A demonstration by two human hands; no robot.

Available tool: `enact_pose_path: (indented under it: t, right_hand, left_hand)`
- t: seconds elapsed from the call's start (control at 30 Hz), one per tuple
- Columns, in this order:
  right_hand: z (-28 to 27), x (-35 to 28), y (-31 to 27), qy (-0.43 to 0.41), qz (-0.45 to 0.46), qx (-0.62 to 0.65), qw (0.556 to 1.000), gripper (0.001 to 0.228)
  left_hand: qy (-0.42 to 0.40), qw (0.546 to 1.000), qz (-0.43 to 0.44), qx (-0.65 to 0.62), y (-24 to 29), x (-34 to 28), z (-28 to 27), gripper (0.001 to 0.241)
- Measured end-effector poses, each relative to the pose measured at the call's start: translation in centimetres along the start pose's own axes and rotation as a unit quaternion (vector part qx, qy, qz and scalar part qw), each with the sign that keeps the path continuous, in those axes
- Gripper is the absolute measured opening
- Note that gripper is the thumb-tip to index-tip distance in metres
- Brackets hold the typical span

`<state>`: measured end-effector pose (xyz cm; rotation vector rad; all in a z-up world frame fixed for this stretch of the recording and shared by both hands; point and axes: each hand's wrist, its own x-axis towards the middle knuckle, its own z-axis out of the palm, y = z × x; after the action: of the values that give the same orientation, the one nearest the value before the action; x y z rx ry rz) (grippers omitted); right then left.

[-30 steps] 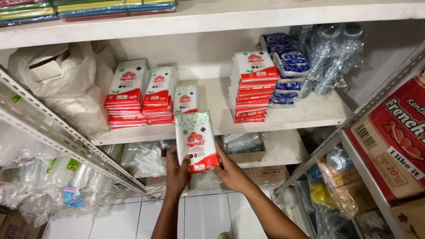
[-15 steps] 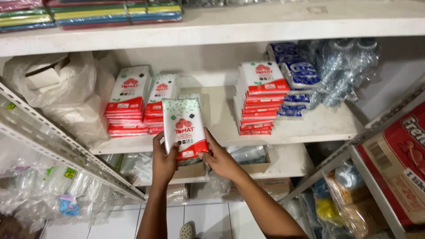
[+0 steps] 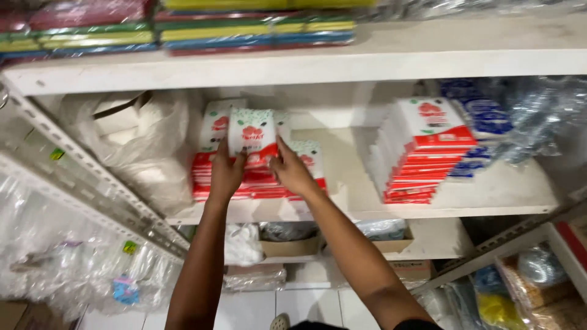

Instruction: The person handles and organizes packages of plastic bags by hand, picking them up, rearranging them on shelves, and sorting through packaged items on the floor.

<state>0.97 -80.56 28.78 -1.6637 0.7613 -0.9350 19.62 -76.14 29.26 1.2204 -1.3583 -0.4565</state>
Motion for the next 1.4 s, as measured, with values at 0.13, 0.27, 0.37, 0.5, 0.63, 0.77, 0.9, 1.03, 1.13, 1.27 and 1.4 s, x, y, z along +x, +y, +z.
enact_pose_path:
  t: [0.13,0.27,0.37,0.5,0.63,0.77,0.9,1.03,1.13,1.27,1.4]
  right_hand:
    - [2.4,3.7,1.1,-0.010,-0.001,-0.019,1.000,0.068]
    - [5.1,6.6,0.9,0.019,0.048,-0.019,0.998,0.071]
    - [6.6,8.8,1.6,0.013,0.075,-0.097,0.992,0.072]
    - [7.2,10.8,1.8,0.017,-0.038,-0.311,0.950,0.069]
    - [7.4,10.6,-0.5,-0.024,0.092,-0.426,0.900,0.069]
    - [7.3,9.6,-2.3,-0.032,0.116,-0.468,0.876,0.072]
    - [7.5,8.5,-3.3,-0.005,0.100,-0.467,0.879,0.069]
    - [6.5,5.5,-5.3,0.025,0.051,-0.402,0.914,0.066]
    - [4.3,1.7,-6.3,0.025,0.031,-0.306,0.951,0.060]
    - [1.7,-3.9,-4.6,0.016,-0.020,-0.214,0.977,0.054]
    - [-0.8,-10.4,-2.1,0.049,-0.089,-0.160,0.982,0.055]
  left_hand:
    - [0.025,0.972,0.199,0.127,-4.5,2.2,-2.3,0.065]
    - [0.011,0.966,0.140,0.218,-6.9,4.2,-4.1,0.064]
    - [-0.031,0.975,0.062,0.213,-8.0,5.2,-5.0,0.056]
    - [-0.045,0.942,-0.027,0.331,-8.9,5.8,-4.3,0.047]
    - [-0.017,0.925,0.009,0.379,-10.2,5.2,-4.1,0.037]
    - [-0.024,0.911,0.041,0.409,-10.6,4.9,-3.6,0.032]
    - [0.043,0.871,0.162,0.461,-7.3,3.3,-2.5,0.045]
    - [0.043,0.877,0.186,0.441,-1.2,1.1,-2.1,0.062]
    - [0.038,0.932,0.153,0.327,2.0,-1.5,-2.1,0.049]
    - [0.053,0.958,0.183,0.216,4.0,-5.8,-0.8,0.048]
    - [0.027,0.970,0.132,0.201,5.3,-11.1,2.2,0.046]
